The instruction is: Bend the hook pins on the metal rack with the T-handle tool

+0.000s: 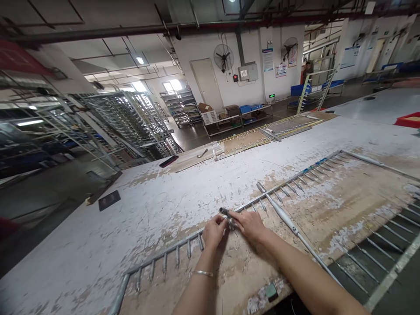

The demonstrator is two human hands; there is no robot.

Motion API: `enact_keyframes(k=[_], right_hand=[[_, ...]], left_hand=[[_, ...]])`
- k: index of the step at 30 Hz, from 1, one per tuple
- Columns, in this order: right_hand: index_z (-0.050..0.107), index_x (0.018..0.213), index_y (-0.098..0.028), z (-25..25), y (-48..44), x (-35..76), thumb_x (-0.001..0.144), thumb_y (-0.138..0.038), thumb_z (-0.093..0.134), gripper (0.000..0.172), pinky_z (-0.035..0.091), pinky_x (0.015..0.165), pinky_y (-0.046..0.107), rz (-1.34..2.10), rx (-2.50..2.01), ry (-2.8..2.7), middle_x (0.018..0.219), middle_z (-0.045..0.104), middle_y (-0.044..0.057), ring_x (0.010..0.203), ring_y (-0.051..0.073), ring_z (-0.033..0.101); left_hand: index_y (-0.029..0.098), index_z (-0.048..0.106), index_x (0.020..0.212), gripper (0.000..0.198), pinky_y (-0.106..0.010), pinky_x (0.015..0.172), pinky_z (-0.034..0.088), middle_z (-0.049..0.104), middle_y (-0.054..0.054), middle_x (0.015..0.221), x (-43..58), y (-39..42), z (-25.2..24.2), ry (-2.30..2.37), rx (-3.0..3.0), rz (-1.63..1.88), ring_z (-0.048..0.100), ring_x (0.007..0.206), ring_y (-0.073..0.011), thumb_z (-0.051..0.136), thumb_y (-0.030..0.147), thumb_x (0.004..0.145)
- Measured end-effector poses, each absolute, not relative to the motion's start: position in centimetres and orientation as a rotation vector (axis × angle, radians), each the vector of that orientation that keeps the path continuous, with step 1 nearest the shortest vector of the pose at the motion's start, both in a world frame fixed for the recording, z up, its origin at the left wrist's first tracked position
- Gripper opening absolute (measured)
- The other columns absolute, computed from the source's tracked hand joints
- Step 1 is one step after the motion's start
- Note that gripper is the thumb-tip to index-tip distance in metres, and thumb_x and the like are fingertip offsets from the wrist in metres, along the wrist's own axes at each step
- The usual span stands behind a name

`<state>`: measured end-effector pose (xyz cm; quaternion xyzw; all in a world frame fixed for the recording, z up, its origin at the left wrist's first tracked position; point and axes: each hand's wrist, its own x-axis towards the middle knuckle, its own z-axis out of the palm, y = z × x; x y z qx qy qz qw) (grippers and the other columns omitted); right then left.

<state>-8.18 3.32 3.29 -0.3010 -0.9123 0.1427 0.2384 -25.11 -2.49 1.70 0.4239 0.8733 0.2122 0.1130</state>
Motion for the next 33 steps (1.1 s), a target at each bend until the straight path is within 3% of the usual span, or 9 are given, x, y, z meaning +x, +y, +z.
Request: enact_keyframes(k=[5,10,15,21,25,30,33], right_hand=[[0.039,0.146,-0.024,3.7,3.3,-8.2,0.1,-0.027,0.038,0.047,0.048,0.078,0.027,0.416,-0.736,-2.23,0.11,0.069,0.01,0.092,0.019,0.065],[0.053,0.136,-0.032,3.1,4.1,-7.9,0.094,-0.025,0.051,0.043,0.047,0.07,0.025,0.416,-0.917,-2.505,0.093,0.074,0.003,0.081,0.019,0.067],[0.044,0.143,-0.027,3.5,4.3,-7.8,0.098,-0.027,0.04,0.045,0.048,0.084,0.026,0.498,-0.774,-2.212,0.123,0.066,0.007,0.102,0.019,0.064],[0.055,0.135,-0.031,3.5,4.6,-8.0,0.094,-0.027,0.048,0.041,0.05,0.071,0.027,0.456,-0.978,-2.416,0.094,0.075,0.004,0.082,0.021,0.069],[0.044,0.143,-0.028,3.9,4.2,-8.3,0.099,-0.028,0.04,0.045,0.048,0.081,0.027,0.435,-0.872,-2.244,0.114,0.07,0.006,0.096,0.019,0.066],[0.049,0.139,-0.03,2.6,3.6,-8.0,0.097,-0.026,0.044,0.042,0.046,0.072,0.024,0.413,-1.014,-2.386,0.098,0.073,0.005,0.085,0.018,0.067],[0.05,0.139,-0.029,2.9,3.5,-8.0,0.097,-0.028,0.047,0.042,0.047,0.075,0.025,0.447,-0.99,-2.393,0.104,0.073,0.006,0.089,0.019,0.067]], left_hand=[[0.025,0.067,0.079,0.023,-0.024,0.058,0.028,0.07,0.0,0.08,-25.2,-2.5,1.5,2.564,1.29,0.664,0.062,0.077,-0.0169,0.055,0.045,0.082],[0.025,0.067,0.081,0.024,-0.024,0.058,0.027,0.071,-0.001,0.081,-25.2,-2.4,1.5,2.576,1.285,0.629,0.062,0.077,-0.0179,0.056,0.046,0.082],[0.025,0.066,0.078,0.023,-0.024,0.057,0.026,0.07,0.0,0.078,-25.2,-2.5,1.3,2.575,1.289,0.666,0.061,0.073,-0.0167,0.057,0.045,0.081],[0.025,0.066,0.079,0.019,-0.024,0.058,0.026,0.069,0.0,0.079,-25.4,-2.6,1.1,2.538,1.297,0.715,0.06,0.074,-0.0157,0.058,0.042,0.081],[0.024,0.066,0.078,0.021,-0.024,0.057,0.026,0.069,0.0,0.079,-25.5,-2.5,0.8,2.549,1.306,0.714,0.059,0.071,-0.015,0.058,0.042,0.082],[0.023,0.068,0.08,0.019,-0.024,0.058,0.027,0.07,-0.001,0.08,-25.4,-2.5,1.1,2.542,1.295,0.72,0.06,0.075,-0.0163,0.059,0.04,0.081],[0.024,0.068,0.08,0.02,-0.024,0.058,0.027,0.07,-0.002,0.079,-25.3,-2.5,1.3,2.55,1.284,0.688,0.06,0.074,-0.0171,0.058,0.041,0.082]])
